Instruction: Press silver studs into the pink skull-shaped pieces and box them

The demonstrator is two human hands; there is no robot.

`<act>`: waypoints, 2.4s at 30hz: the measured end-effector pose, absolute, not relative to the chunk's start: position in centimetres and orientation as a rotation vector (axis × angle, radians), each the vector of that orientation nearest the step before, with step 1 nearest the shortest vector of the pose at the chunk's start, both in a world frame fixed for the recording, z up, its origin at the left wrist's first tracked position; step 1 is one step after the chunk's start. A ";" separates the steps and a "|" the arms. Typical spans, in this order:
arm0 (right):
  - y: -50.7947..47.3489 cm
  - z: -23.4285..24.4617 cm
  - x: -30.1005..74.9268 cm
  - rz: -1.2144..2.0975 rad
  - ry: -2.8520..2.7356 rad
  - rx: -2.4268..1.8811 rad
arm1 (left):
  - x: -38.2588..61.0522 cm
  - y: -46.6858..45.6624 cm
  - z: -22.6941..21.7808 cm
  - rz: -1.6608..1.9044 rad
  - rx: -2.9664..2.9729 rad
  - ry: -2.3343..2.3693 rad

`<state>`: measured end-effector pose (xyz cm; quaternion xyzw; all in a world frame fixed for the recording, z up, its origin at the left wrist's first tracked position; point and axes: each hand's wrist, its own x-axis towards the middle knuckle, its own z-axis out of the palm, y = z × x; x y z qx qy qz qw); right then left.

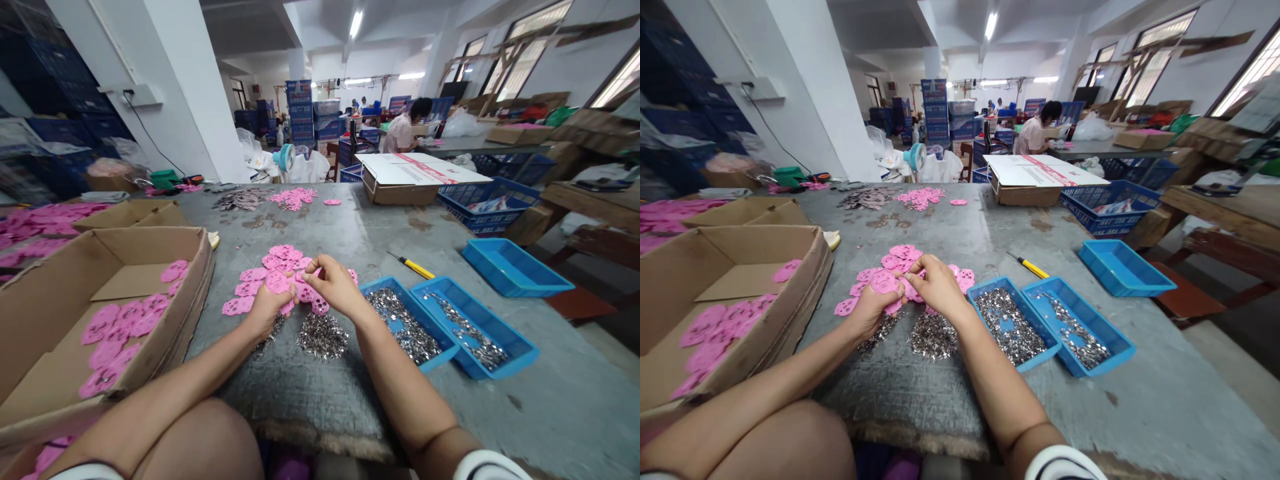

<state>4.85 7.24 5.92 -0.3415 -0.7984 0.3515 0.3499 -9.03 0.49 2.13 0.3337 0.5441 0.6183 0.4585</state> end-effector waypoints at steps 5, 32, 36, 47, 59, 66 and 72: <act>7.1 6.2 4.8 0.918 -2.082 -0.917 | -9.0 0.5 2.3 1.531 0.796 1.343; 7.0 5.6 4.4 0.915 -2.170 -0.889 | -9.0 0.6 2.1 1.582 0.775 1.319; 7.0 5.3 4.0 0.971 -2.195 -0.918 | -8.9 0.7 2.1 1.609 0.762 1.339; 7.0 4.2 3.1 1.002 -2.289 -0.903 | -8.7 0.7 2.4 1.657 0.811 1.304; 7.6 3.3 2.8 1.229 -2.123 -0.767 | -9.0 0.0 2.7 1.653 0.771 1.288; 6.9 3.1 2.3 1.429 -1.697 -0.672 | -9.3 -0.8 3.4 1.679 0.756 1.038; 6.0 3.6 2.1 1.482 -1.535 -0.633 | -8.8 -1.5 4.8 1.646 0.669 0.917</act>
